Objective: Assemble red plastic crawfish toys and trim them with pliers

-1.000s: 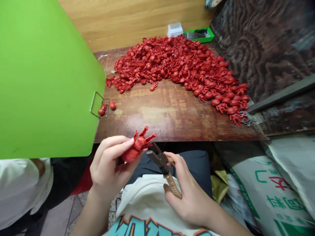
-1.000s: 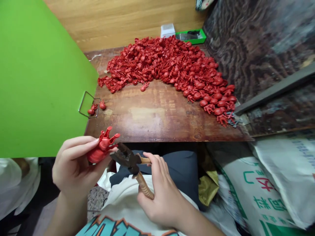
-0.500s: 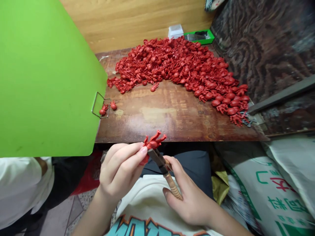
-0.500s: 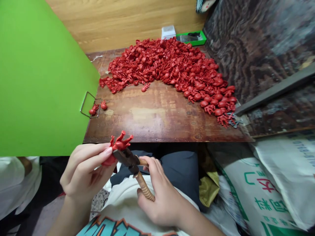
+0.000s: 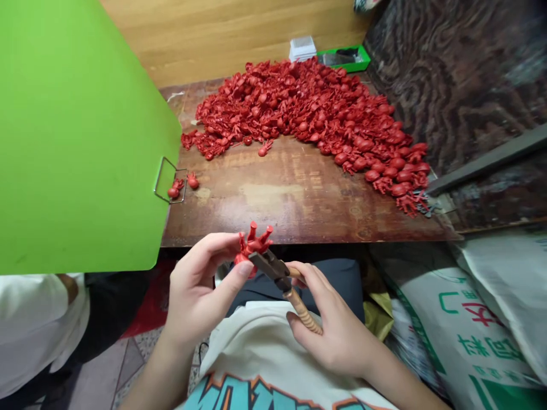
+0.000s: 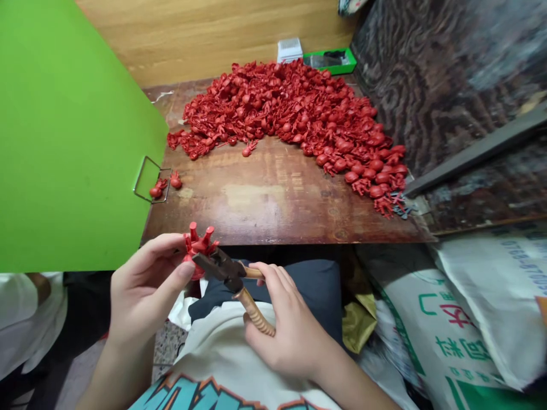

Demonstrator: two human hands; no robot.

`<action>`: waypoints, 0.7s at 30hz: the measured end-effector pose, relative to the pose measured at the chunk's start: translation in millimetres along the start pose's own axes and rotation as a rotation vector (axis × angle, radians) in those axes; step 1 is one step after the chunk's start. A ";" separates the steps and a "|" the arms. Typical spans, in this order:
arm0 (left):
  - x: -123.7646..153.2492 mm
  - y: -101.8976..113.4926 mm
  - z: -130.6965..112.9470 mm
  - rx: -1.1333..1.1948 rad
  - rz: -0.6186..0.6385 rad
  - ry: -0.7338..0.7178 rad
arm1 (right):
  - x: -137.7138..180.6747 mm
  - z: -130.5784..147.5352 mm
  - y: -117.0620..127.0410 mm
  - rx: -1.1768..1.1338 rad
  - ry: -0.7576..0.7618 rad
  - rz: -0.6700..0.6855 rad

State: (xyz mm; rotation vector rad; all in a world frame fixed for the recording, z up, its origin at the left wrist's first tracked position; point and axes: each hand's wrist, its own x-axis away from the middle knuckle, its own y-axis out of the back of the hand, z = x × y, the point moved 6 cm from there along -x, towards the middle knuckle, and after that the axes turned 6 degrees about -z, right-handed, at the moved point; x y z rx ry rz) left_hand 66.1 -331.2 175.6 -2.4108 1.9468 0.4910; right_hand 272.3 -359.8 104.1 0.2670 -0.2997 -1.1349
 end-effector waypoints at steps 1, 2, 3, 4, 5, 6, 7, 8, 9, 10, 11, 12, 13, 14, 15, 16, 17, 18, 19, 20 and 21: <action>-1.5 -1.6 1.4 0.002 0.019 0.044 | 0.0 -0.2 1.4 0.004 -0.002 0.003; -3.3 -2.7 2.4 0.007 0.030 0.077 | -0.1 -0.5 2.8 0.009 -0.005 0.005; -5.2 -3.7 3.7 0.020 0.036 0.107 | -0.3 -0.8 4.3 0.017 -0.008 0.004; -6.9 -4.5 5.9 0.046 0.038 0.143 | -0.6 -0.9 6.0 0.028 -0.008 0.001; -8.1 -5.7 8.8 0.086 0.043 0.182 | -0.9 -0.8 7.6 0.039 -0.006 -0.002; -8.7 -7.2 12.4 0.138 0.053 0.224 | -1.2 -0.8 9.0 0.050 -0.004 -0.004; -8.9 -8.9 16.3 0.194 0.067 0.266 | -1.4 -0.8 10.4 0.060 -0.006 -0.004; -8.6 -10.3 20.3 0.245 0.078 0.308 | -1.4 -1.0 11.4 0.068 -0.009 0.000; -8.1 -11.2 24.1 0.287 0.085 0.345 | -1.2 -1.2 12.2 0.073 -0.014 0.006; -7.6 -11.4 27.4 0.319 0.085 0.374 | -0.7 -1.5 12.9 0.074 -0.022 0.014; -7.2 -11.5 30.2 0.342 0.083 0.402 | -0.1 -1.6 13.4 0.074 -0.028 0.021; -7.1 -11.2 32.2 0.360 0.074 0.424 | 0.6 -1.6 13.9 0.071 -0.034 0.028; -7.3 -11.1 33.5 0.373 0.066 0.444 | 1.2 -1.4 14.4 0.067 -0.039 0.034; -7.7 -11.3 33.8 0.385 0.059 0.460 | 1.8 -1.1 14.7 0.064 -0.044 0.039; -8.4 -11.8 33.4 0.397 0.051 0.473 | 2.3 -0.7 14.9 0.061 -0.048 0.045; -9.2 -12.5 32.7 0.411 0.044 0.485 | 2.7 -0.2 15.1 0.062 -0.052 0.049; -9.9 -13.3 31.7 0.425 0.039 0.496 | 3.1 0.4 15.4 0.065 -0.055 0.052; -10.5 -14.1 30.9 0.440 0.033 0.505 | 3.5 1.0 15.7 0.071 -0.058 0.053; -10.7 -14.7 30.6 0.451 0.029 0.515 | 3.9 1.6 16.1 0.078 -0.061 0.053; -10.7 -14.7 30.7 0.456 0.025 0.521 | 4.5 2.2 16.6 0.086 -0.062 0.051; -10.3 -14.2 31.4 0.452 0.022 0.523 | 5.0 2.8 17.2 0.095 -0.063 0.048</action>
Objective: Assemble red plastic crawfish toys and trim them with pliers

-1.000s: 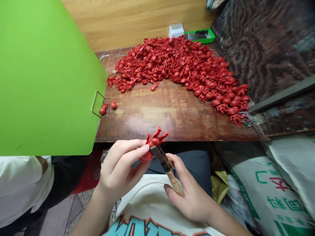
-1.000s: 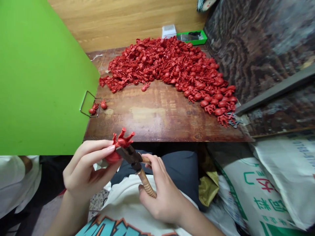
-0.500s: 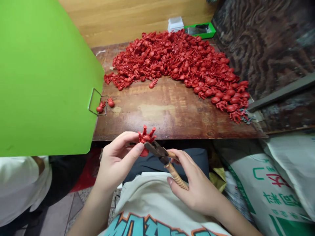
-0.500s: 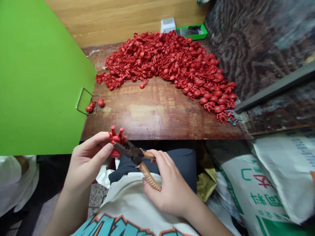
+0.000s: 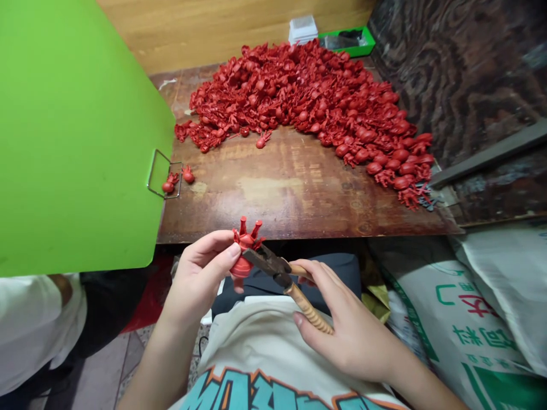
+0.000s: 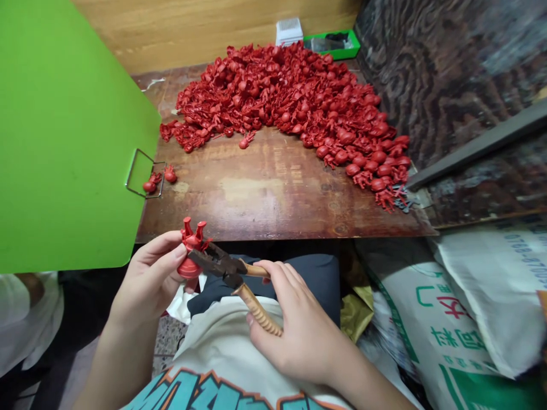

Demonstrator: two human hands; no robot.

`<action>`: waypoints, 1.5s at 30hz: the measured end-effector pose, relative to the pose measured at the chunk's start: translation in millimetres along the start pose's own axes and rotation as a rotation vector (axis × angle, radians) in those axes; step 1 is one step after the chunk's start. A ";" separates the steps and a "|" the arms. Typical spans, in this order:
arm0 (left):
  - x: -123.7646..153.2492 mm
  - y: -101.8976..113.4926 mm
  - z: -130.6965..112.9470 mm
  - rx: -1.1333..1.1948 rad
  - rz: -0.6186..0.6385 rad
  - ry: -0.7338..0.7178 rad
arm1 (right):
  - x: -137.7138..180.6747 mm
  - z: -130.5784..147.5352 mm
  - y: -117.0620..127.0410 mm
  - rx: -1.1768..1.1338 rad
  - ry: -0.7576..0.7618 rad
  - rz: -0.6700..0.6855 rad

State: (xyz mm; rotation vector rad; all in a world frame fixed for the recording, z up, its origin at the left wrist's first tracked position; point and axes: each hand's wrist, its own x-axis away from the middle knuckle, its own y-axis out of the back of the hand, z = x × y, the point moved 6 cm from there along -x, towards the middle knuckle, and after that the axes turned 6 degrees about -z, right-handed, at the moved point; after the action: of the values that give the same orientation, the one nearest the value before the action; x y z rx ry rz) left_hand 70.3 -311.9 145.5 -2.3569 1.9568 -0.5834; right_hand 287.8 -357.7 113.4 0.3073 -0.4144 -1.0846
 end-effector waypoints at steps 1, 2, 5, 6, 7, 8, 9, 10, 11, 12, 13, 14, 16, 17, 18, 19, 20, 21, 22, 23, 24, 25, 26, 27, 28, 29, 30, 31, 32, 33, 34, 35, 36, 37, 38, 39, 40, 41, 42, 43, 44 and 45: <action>0.1 1.7 0.4 -0.011 -0.005 -0.007 | 0.6 0.4 0.6 0.010 0.000 -0.002; 0.3 3.9 0.7 -0.028 -0.011 -0.019 | 1.0 0.8 1.3 0.020 0.000 -0.005; 1.0 10.0 0.3 -0.096 0.000 -0.068 | 0.9 0.5 2.8 0.057 0.005 -0.019; 1.2 10.7 -0.1 -0.112 0.017 -0.083 | 0.4 -0.1 3.1 0.072 0.008 -0.030; 1.3 10.7 -0.4 -0.122 0.035 -0.093 | -0.1 -0.8 3.2 0.090 0.014 -0.043; 1.4 10.2 -0.5 -0.127 0.054 -0.100 | -0.6 -1.5 3.0 0.110 0.021 -0.058; 1.4 9.4 -0.5 -0.125 0.068 -0.105 | -1.1 -2.3 2.7 0.131 0.029 -0.074; 1.5 8.6 0.0 -0.122 0.077 -0.102 | -1.3 -3.0 2.1 0.149 0.037 -0.090; 1.4 8.2 0.8 -0.116 0.078 -0.097 | -1.5 -3.5 1.2 0.162 0.042 -0.102; 1.4 8.0 1.6 -0.110 0.075 -0.093 | -1.4 -3.9 0.1 0.170 0.045 -0.111; 1.3 8.0 2.3 -0.104 0.072 -0.090 | -1.3 -4.2 -1.0 0.173 0.046 -0.116; 1.3 7.9 2.9 -0.101 0.071 -0.090 | -1.1 -4.2 -2.0 0.172 0.045 -0.117; 1.2 7.5 3.9 -0.104 0.075 -0.089 | -0.6 -3.9 -3.8 0.160 0.042 -0.108; 1.1 6.9 4.3 -0.108 0.079 -0.088 | -0.4 -3.7 -4.4 0.149 0.037 -0.100; 1.2 5.8 5.0 -0.112 0.086 -0.083 | -0.3 -3.6 -4.8 0.135 0.030 -0.087; 1.5 4.2 5.7 -0.111 0.090 -0.078 | -0.4 -3.7 -5.3 0.120 0.019 -0.069; 1.8 2.6 6.4 -0.104 0.089 -0.074 | -0.7 -3.8 -5.6 0.107 0.004 -0.048; 2.2 1.3 7.1 -0.092 0.077 -0.070 | -1.2 -4.0 -5.8 0.094 -0.012 -0.026; 2.5 0.3 7.7 -0.080 0.055 -0.068 | -1.9 -3.9 -5.9 0.082 -0.024 -0.005; 2.7 -0.1 7.9 -0.068 0.024 -0.072 | -2.7 -3.9 -5.9 0.068 -0.033 0.012; 2.5 0.7 7.3 -0.051 -0.019 -0.084 | -3.6 -4.1 -6.1 0.051 -0.038 0.024; 2.1 2.8 6.0 -0.024 -0.074 -0.102 | -4.1 -4.9 -6.9 0.031 -0.039 0.031; 1.5 5.8 4.4 0.012 -0.130 -0.120 | -4.1 -6.6 -8.9 0.005 -0.033 0.033; 0.6 9.1 2.8 0.055 -0.177 -0.136 | -3.1 -10.1 -12.8 -0.024 -0.029 0.036; -0.6 12.2 1.4 0.100 -0.211 -0.144 | -1.0 -15.9 -19.1 -0.055 -0.028 0.042; -2.0 14.8 0.8 0.142 -0.227 -0.140 | 2.2 -24.2 -27.7 -0.085 -0.029 0.050; -3.4 16.4 1.1 0.178 -0.226 -0.122 | 6.2 -35.3 -38.0 -0.110 -0.038 0.053; -4.7 16.8 2.3 0.209 -0.207 -0.091 | 10.6 -49.0 -49.0 -0.126 -0.053 0.046; -5.6 16.2 4.5 0.244 -0.179 -0.050 | 14.8 -63.7 -59.4 -0.132 -0.058 0.021; -6.1 14.9 7.3 0.289 -0.148 -0.004 | 18.3 -79.1 -66.3 -0.137 -0.065 -0.051; -6.2 12.6 10.5 0.346 -0.110 0.044 | 21.0 -93.9 -71.8 -0.141 -0.072 -0.122; -6.0 9.3 13.5 0.413 -0.064 0.090 | 22.4 -106.2 -78.3 -0.148 -0.066 -0.139; -5.5 5.1 16.0 0.483 -0.012 0.130 | 22.5 -117.1 -82.9 -0.150 -0.073 -0.146; -4.9 0.8 18.0 0.554 0.039 0.163 | 21.3 -125.4 -85.7 -0.152 -0.080 -0.141; -4.3 -3.3 19.4 0.618 0.084 0.191 | 19.2 -131.1 -87.5 -0.153 -0.085 -0.117; -4.0 -7.1 20.5 0.671 0.126 0.214 | 16.9 -134.9 -87.9 -0.155 -0.092 -0.091; -3.8 -10.6 21.5 0.709 0.161 0.237 | 14.6 -136.7 -87.6 -0.158 -0.095 -0.059; -4.1 -13.3 22.2 0.736 0.187 0.255 | 12.9 -136.9 -87.1 -0.162 -0.091 -0.027; -4.7 -15.6 22.6 0.754 0.211 0.270 | 11.8 -136.0 -86.2 -0.167 -0.082 -0.006; -5.7 -17.5 22.9 0.766 0.231 0.285 | 11.2 -134.2 -85.0 -0.172 -0.072 -0.002; -6.8 -19.2 22.8 0.776 0.251 0.297 | 11.0 -131.8 -83.4 -0.176 -0.062 -0.016; -8.2 -20.3 22.7 0.781 0.264 0.309 | 10.9 -128.6 -81.6 -0.180 -0.050 -0.041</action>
State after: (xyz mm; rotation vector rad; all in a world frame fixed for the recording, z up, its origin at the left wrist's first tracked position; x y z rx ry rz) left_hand 95.0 -304.6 127.4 -1.5748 1.6401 -1.4278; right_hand 288.4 -398.0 -33.9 0.1300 -0.3533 -1.1632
